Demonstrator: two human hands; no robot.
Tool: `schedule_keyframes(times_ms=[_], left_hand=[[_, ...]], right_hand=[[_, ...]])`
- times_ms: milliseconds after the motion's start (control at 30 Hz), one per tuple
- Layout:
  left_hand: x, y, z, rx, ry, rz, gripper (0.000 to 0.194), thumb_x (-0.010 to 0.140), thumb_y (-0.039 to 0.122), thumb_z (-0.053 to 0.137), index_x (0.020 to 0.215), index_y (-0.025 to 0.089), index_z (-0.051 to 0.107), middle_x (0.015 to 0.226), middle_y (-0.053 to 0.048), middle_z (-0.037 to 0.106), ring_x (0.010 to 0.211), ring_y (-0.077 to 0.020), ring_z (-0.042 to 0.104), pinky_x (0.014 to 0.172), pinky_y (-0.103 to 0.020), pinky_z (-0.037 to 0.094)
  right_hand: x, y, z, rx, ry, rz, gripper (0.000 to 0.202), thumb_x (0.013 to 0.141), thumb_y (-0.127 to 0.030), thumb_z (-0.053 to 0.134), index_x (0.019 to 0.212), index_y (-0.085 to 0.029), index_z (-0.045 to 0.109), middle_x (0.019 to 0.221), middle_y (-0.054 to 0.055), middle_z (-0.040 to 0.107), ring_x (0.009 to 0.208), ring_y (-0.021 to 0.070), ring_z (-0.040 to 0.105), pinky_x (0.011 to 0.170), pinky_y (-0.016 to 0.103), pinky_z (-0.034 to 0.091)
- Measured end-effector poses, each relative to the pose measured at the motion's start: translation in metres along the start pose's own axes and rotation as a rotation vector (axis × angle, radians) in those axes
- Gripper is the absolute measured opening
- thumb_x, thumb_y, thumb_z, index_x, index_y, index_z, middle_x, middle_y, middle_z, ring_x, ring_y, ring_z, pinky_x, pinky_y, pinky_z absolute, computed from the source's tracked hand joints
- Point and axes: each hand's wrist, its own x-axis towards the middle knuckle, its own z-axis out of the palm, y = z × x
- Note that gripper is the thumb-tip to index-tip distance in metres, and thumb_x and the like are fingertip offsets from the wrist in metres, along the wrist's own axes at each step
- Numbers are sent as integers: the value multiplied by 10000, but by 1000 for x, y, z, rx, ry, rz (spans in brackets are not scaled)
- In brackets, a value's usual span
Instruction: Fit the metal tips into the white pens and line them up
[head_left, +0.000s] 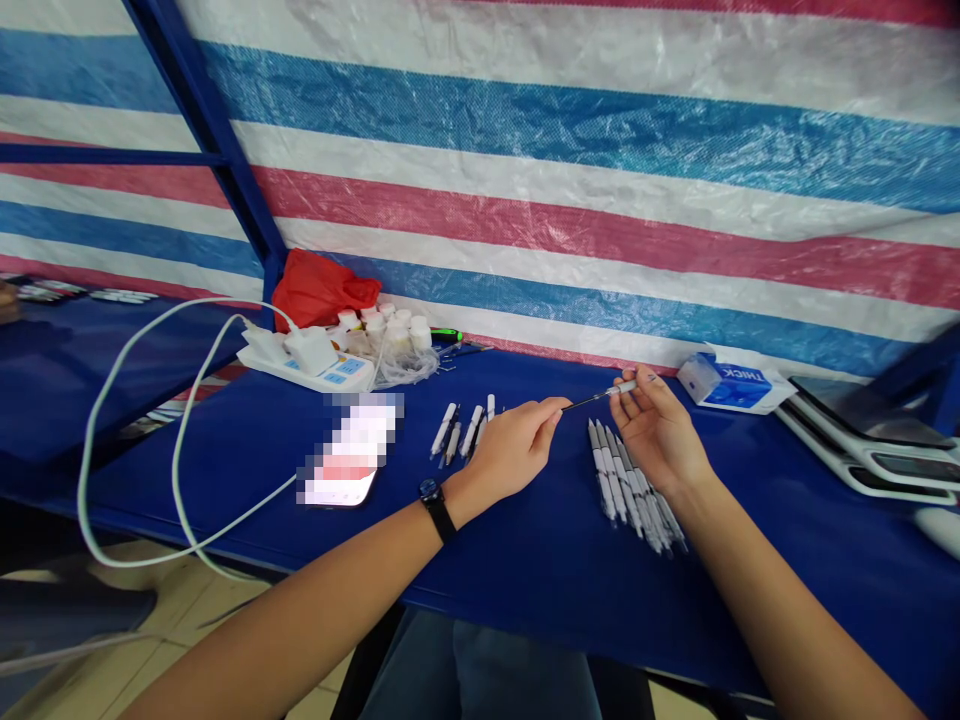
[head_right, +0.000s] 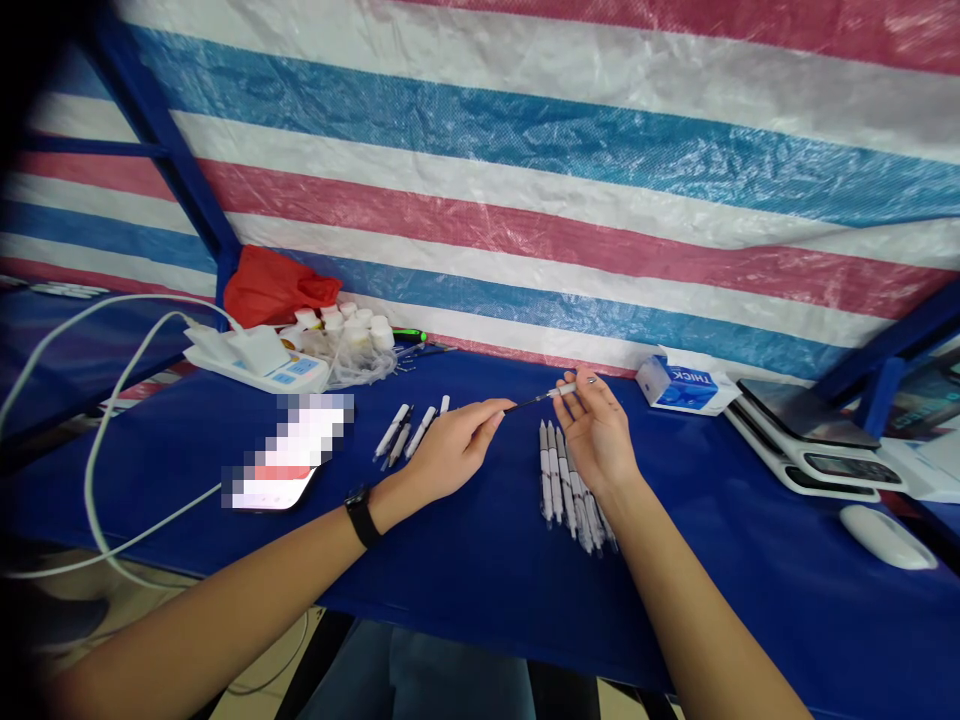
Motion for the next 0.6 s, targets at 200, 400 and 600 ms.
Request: schedule_keyframes(times_ms=[200,400,600], left_hand=[[0,2,-2,-23,-12,-5,342,1048,255,384,1282,237,633,1172,-56,725,1048,-225,693,976,-375,534],[0,6,-5,-28,-48,-32,340,1050,262,374,1286,243,618,1121,-33,739,944,-213,709,826,-324,543],[-1,8,-6,32,-87,-34,313,1053,282,401,1268,237,624,979,-25,752,819,-199,708,718,-287,509]], right_hand=[[0,-1,0,-6,9,0,208,668,-212,880,762,-233,697,798,-39,731,751,94,692,678,176,579],[-1,-1,0,-15,5,9,233,647,-222,894,760,-230,690,795,-42,722,739,91,684,666,170,569],[-2,-1,2,-23,-2,25,244,644,-219,898,758,-223,683,777,-47,705,709,81,666,661,166,559]])
